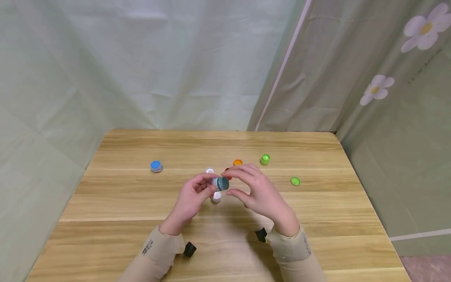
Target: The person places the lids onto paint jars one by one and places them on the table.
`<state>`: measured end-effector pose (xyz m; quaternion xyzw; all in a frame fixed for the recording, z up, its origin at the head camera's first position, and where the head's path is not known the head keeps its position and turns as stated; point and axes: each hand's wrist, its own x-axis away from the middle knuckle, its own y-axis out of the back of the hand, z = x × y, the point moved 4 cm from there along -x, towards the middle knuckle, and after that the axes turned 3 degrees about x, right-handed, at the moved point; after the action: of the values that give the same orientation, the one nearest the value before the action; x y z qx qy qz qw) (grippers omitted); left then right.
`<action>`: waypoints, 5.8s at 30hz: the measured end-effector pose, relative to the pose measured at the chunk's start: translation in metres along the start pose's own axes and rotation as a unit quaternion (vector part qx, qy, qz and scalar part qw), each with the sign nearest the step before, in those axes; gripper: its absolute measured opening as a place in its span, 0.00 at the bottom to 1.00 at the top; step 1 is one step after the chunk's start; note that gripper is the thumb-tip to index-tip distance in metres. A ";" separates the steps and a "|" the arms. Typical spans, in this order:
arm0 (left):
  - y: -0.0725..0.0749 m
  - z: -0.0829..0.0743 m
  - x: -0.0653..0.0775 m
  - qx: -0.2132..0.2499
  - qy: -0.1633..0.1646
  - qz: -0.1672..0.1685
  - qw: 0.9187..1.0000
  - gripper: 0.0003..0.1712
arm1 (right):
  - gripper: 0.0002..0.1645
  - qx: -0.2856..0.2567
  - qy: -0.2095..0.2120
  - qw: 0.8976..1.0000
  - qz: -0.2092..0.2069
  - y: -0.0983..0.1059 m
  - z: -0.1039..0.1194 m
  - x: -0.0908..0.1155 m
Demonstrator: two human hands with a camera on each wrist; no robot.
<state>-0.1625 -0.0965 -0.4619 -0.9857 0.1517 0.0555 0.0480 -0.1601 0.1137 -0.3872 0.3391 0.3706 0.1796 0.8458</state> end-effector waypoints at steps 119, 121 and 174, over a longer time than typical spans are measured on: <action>-0.002 0.000 0.001 -0.007 -0.015 0.009 1.000 0.19 | 0.25 0.020 -0.005 1.000 -0.001 -0.006 -0.003 0.000; -0.002 0.000 0.001 -0.008 -0.017 0.007 1.000 0.19 | 0.24 0.019 -0.008 1.000 -0.002 -0.005 -0.002 0.000; 0.001 -0.003 0.001 0.006 -0.030 -0.005 1.000 0.20 | 0.24 0.018 -0.021 1.000 -0.008 -0.009 0.000 -0.001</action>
<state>-0.1614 -0.0981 -0.4594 -0.9840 0.1460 0.0836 0.0590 -0.1604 0.1065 -0.3927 0.3551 0.3586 0.1590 0.8485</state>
